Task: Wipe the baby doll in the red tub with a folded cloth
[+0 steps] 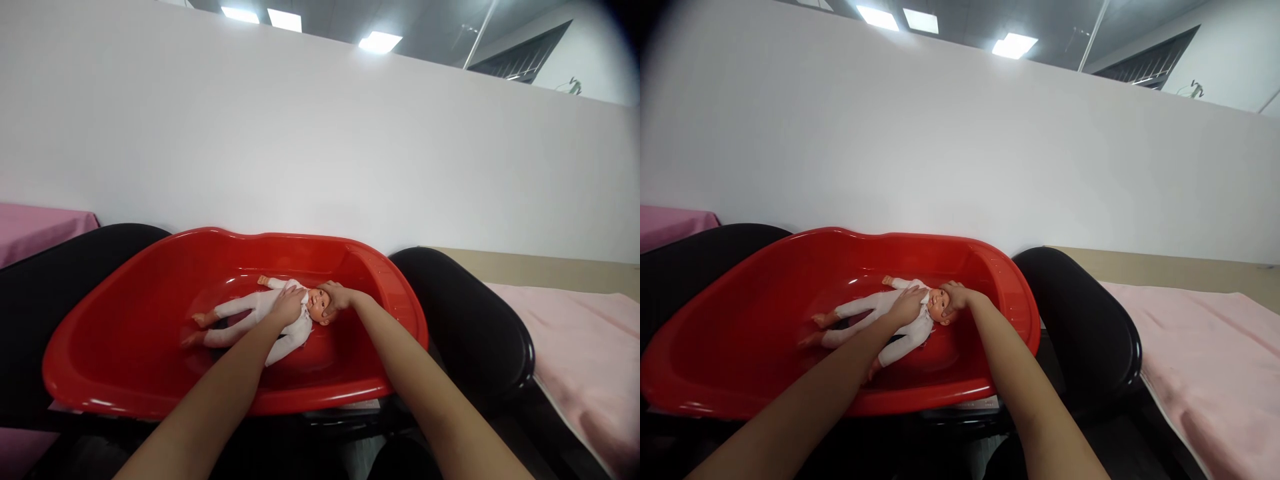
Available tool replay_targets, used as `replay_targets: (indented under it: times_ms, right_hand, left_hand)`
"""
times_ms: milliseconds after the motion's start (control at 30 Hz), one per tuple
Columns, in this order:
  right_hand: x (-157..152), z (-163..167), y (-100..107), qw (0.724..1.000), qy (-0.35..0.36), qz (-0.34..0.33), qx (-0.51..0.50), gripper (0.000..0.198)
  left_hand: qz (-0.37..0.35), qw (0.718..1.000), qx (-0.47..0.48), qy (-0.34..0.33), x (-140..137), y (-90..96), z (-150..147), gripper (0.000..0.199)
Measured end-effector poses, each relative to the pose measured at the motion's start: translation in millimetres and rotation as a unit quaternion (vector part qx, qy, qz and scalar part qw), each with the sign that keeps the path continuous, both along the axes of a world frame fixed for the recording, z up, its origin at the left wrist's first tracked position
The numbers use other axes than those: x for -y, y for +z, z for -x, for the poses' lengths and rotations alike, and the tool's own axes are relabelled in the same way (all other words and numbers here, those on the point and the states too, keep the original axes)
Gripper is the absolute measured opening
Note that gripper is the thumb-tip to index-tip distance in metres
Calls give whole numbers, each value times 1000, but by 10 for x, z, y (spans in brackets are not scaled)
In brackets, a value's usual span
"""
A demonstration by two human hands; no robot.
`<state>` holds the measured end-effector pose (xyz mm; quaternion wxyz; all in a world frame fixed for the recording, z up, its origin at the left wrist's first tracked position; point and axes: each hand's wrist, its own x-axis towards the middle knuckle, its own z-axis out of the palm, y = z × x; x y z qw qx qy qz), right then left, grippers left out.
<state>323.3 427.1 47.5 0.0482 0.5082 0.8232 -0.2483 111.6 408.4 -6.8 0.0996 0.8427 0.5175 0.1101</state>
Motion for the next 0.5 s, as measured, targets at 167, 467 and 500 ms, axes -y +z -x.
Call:
replay_targets:
  times_ms: [167, 467, 500]
  right_hand:
    - [24, 13, -11, 1000, -10, -15, -5, 103]
    - [-37, -40, -62, 999, -15, 10, -27, 105]
    - [-47, -43, -59, 999, -16, 17, -29, 105]
  left_hand:
    - [26, 998, -17, 59, -56, -52, 133, 54]
    - [92, 988, -106, 63, -51, -46, 1297, 51]
    - [88, 986, -113, 81, -31, -79, 1429, 52]
